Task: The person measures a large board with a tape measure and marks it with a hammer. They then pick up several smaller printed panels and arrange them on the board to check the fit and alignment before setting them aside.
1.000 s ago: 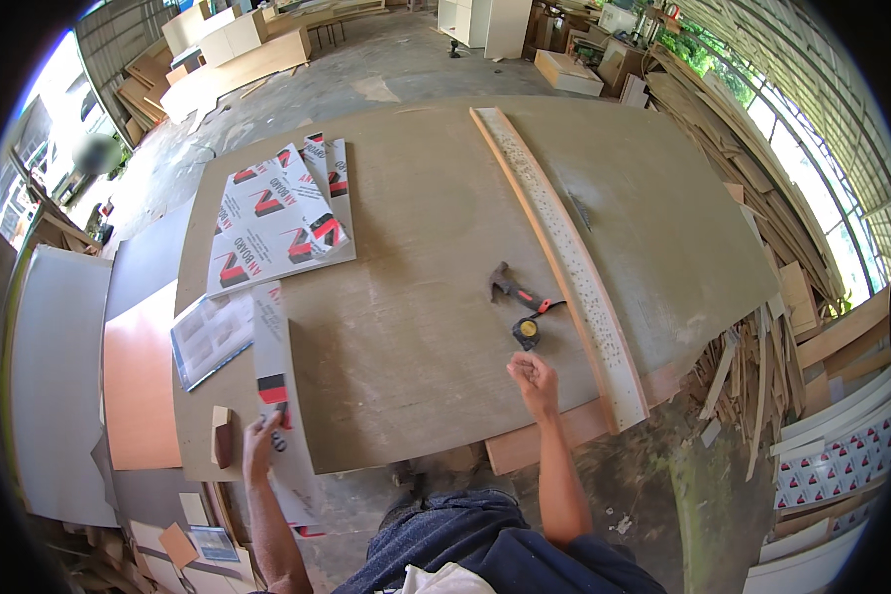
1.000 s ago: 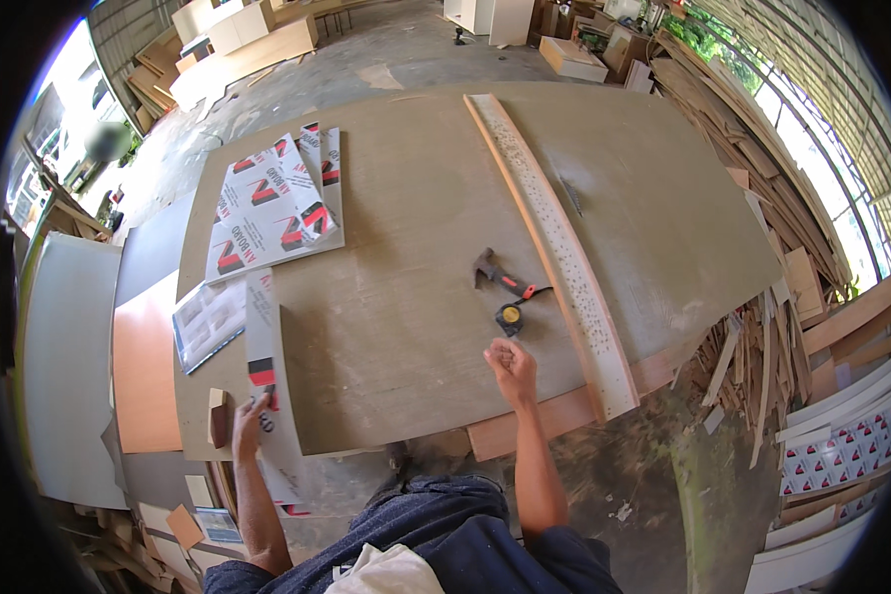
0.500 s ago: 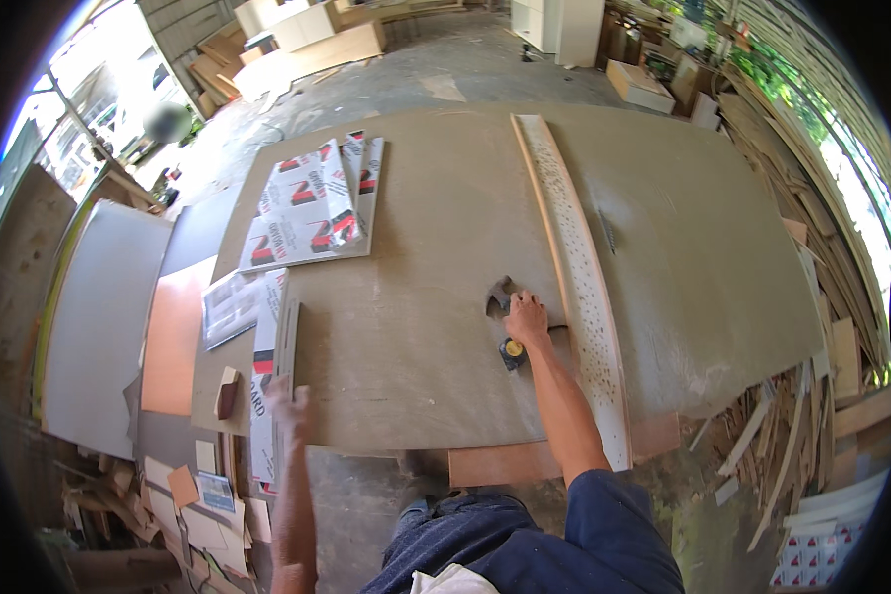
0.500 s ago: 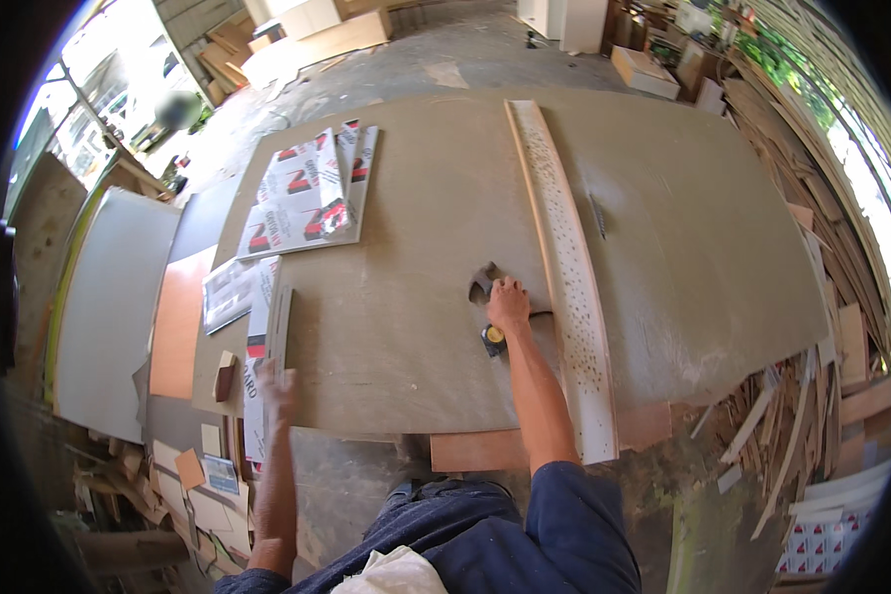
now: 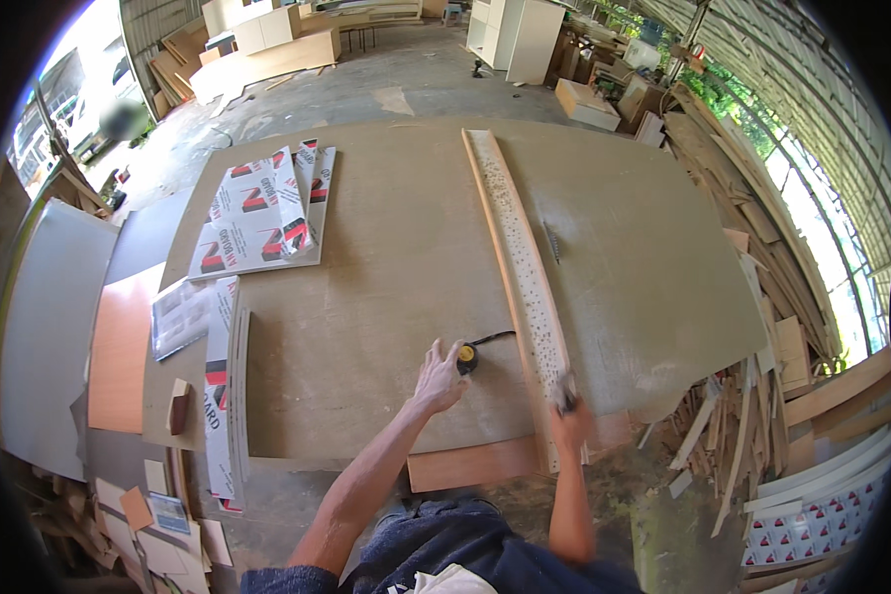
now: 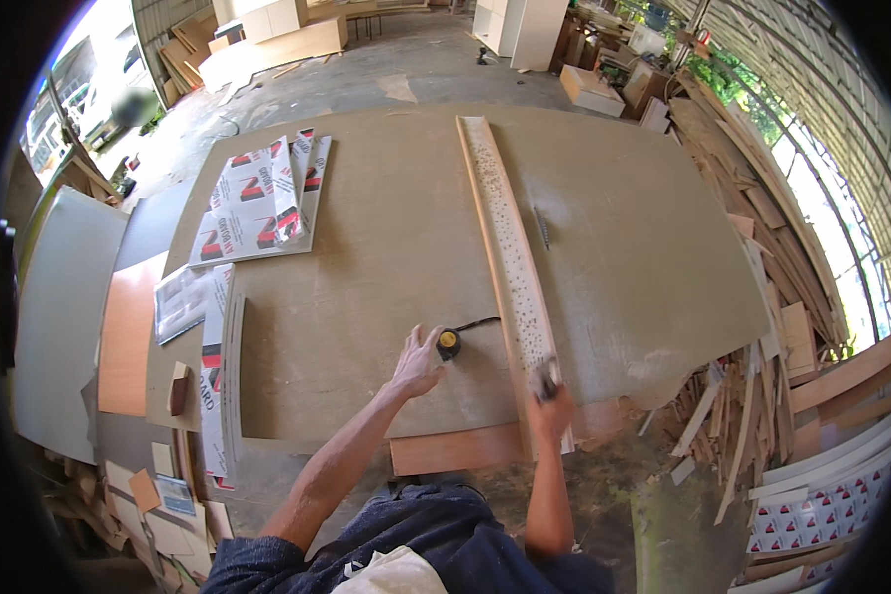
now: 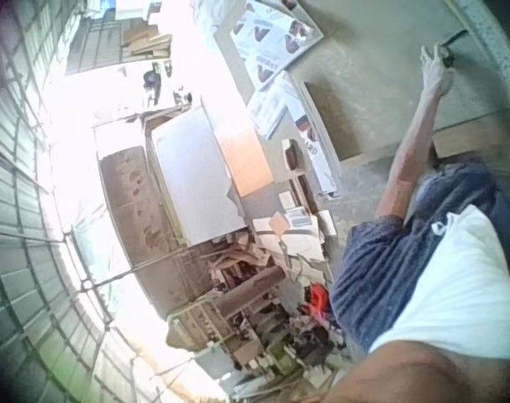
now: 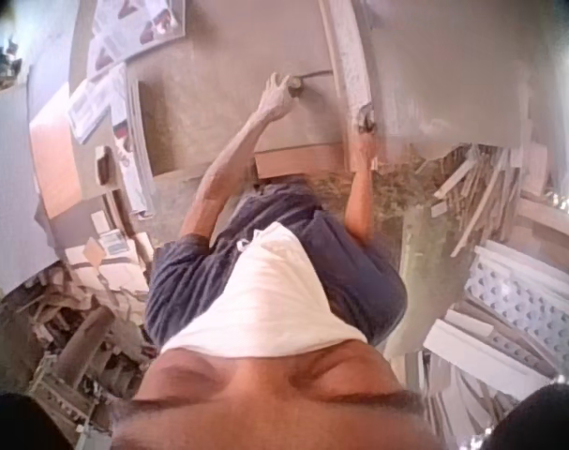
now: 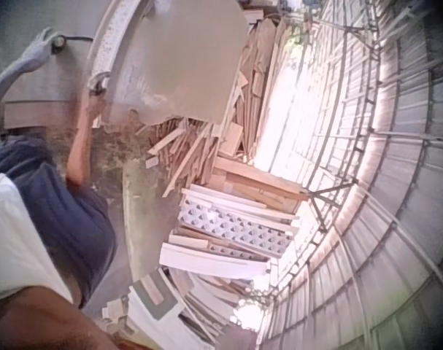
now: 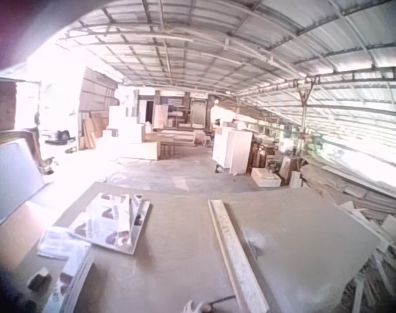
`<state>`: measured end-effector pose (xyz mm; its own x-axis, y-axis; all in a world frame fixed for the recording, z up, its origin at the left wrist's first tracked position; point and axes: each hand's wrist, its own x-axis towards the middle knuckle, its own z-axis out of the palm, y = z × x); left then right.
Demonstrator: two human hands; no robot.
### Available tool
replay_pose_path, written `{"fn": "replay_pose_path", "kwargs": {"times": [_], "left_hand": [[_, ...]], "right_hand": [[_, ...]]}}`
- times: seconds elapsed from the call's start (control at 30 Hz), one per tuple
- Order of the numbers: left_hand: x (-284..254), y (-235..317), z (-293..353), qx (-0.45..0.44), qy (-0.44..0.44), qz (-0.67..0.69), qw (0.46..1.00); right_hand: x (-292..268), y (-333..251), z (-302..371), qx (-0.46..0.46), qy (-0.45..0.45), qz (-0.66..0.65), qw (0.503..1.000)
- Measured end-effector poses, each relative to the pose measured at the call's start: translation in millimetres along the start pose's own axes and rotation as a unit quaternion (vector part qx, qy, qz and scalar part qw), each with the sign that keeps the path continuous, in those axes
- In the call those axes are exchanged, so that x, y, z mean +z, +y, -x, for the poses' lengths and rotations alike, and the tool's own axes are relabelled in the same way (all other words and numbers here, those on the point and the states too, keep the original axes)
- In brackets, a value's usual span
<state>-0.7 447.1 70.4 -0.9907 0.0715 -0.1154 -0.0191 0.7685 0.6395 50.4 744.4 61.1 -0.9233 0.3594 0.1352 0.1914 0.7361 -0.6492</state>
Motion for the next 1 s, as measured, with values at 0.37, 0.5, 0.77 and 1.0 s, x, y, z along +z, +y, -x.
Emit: {"fn": "replay_pose_path", "kwargs": {"times": [0.37, 0.5, 0.77, 1.0], "left_hand": [[60, -7, -3, -0.061, 0.062, -0.123, 0.989], [29, -30, 36, -0.213, 0.157, -0.049, 0.963], [-10, -83, 97, -0.360, 0.305, -0.124, 0.873], [99, 52, 88, -0.190, 0.240, -0.057, 0.950]], "right_hand": [[-113, 214, 68, 0.370, 0.098, -0.224, 0.896], [-90, 257, 21, 0.395, 0.144, -0.440, 0.794], [-57, 281, -45, 0.409, -0.044, -0.528, 0.743], [-68, 281, -46, 0.354, -0.010, -0.441, 0.825]]}}
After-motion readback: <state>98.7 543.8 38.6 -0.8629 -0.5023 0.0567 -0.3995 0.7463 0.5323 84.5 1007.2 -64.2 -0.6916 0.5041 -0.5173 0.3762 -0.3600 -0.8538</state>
